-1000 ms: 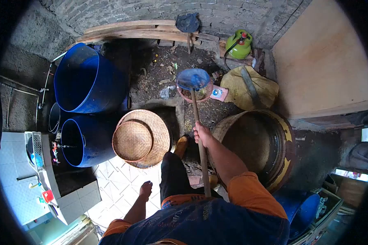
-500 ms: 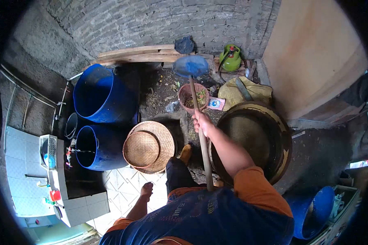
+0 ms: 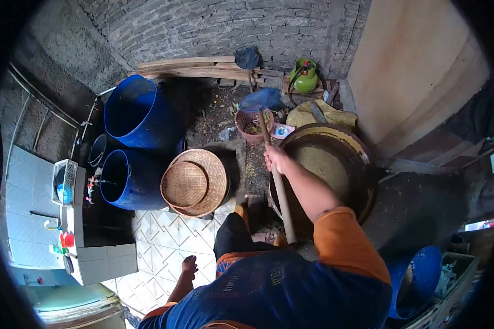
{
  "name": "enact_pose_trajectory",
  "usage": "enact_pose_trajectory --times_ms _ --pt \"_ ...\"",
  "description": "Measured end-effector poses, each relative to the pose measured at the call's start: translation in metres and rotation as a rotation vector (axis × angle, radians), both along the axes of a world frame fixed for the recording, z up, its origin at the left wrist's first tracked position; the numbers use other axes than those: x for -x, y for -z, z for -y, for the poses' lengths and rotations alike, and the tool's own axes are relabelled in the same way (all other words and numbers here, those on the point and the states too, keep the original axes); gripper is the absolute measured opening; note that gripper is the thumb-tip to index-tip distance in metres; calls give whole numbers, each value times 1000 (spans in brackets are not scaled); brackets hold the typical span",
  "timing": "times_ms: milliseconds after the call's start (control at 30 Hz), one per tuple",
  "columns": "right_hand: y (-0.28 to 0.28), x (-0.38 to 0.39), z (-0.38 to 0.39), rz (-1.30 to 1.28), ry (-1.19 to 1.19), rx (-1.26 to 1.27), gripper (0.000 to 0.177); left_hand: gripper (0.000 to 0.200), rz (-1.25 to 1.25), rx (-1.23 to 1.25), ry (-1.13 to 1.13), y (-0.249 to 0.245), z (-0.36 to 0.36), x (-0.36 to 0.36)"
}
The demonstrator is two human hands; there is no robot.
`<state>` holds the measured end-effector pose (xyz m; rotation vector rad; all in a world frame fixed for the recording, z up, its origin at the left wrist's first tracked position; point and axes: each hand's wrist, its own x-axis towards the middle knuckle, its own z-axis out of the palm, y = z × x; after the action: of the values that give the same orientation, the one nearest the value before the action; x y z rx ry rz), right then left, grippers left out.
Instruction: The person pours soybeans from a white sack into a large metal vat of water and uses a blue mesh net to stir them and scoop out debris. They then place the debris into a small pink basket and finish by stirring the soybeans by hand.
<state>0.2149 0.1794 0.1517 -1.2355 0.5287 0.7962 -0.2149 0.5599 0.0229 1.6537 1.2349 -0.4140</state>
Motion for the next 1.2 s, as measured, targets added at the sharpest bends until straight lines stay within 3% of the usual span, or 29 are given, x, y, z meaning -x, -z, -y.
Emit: enact_pose_trajectory --times_ms 100,167,200,233,300,400,433,500,567,600,733,800,900,967,1067,1100,1133,1167,1200 --pt "-19 24 -6 203 -11 277 37 45 100 54 -105 29 13 -6" --pt "-26 34 -12 324 -27 590 36 45 109 98 16 54 17 -14" --pt "-20 36 -10 462 -103 718 37 46 83 113 42 60 22 -19" --pt "19 31 3 821 -222 827 34 46 125 137 -6 67 30 -20" --pt "-43 59 -21 671 -140 746 33 47 103 198 -34 67 42 -29" --pt "-29 65 -32 456 -247 772 34 47 160 185 114 107 43 -43" --pt "-28 72 -35 461 -251 779 34 47 191 170 183 105 41 -49" --pt "-24 82 -42 836 -366 1109 34 47 123 253 167 93 46 -71" --pt "-30 79 -49 739 -379 1103 35 46 199 258 229 86 47 -87" --pt "-30 85 -50 633 -391 1094 36 46 264 264 248 58 52 -103" --pt "-16 95 -44 707 -297 991 34 46 429 243 317 -29 74 -150" --pt "-16 97 -40 713 -309 975 34 47 457 362 316 -54 92 -159" --pt "-21 105 -25 722 -285 929 34 49 532 525 388 -75 131 -162" --pt "-1 110 -8 834 -233 793 35 59 551 457 460 -86 172 -159" --pt "-23 128 -2 864 -210 698 35 69 499 526 553 -123 241 -163" --pt "-49 137 -2 860 -190 664 33 75 643 510 572 -116 264 -162" --pt "-36 141 -3 958 -126 610 33 80 777 508 590 -112 283 -157" --pt "-65 147 -4 777 -183 518 35 79 753 542 564 -127 300 -161" --pt "-56 149 -11 897 -104 504 35 66 797 486 498 -125 312 -161"
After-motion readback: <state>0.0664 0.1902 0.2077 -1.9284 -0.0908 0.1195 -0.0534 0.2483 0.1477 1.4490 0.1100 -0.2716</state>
